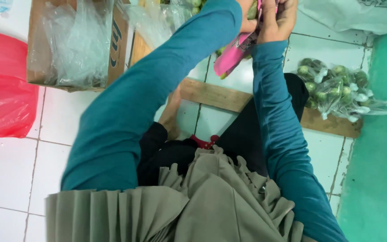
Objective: Packaging individual fruits into small plastic bags while sitting on the floor
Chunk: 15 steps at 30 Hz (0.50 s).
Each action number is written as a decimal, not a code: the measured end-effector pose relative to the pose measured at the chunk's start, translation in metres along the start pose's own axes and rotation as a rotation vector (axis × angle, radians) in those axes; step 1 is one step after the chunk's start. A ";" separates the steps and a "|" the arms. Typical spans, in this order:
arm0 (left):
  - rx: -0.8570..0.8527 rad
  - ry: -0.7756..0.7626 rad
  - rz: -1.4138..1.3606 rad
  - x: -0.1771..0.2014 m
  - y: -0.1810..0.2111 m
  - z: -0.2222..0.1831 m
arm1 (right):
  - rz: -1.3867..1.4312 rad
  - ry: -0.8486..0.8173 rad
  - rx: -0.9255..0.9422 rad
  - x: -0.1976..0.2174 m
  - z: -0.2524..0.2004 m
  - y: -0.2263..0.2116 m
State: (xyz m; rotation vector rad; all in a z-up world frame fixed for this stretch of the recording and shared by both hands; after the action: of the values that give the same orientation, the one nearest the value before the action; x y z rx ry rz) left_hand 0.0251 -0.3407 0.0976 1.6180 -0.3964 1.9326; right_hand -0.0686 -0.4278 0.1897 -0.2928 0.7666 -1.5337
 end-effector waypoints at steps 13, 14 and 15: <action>0.122 0.040 -0.481 -0.062 -0.054 -0.035 | -0.323 0.071 -0.388 0.032 -0.070 0.097; 0.119 0.043 -0.479 -0.076 -0.058 -0.037 | -0.322 0.072 -0.383 0.031 -0.073 0.101; 0.147 0.010 -0.539 -0.095 -0.064 -0.039 | -0.334 0.090 -0.427 0.033 -0.078 0.110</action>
State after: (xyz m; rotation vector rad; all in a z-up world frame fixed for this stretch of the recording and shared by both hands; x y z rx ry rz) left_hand 0.0415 -0.2911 -0.0112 1.5981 0.1806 1.5798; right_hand -0.0344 -0.4301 0.0555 -0.7004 1.1619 -1.6909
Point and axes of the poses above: each hand's wrist, its own z-axis towards the middle knuckle, its own x-axis out of the back of the hand, y = z × x, the point moved 9 cm from there along z, towards the middle knuckle, and after that the axes turned 5 degrees about z, right-handed, at the moved point
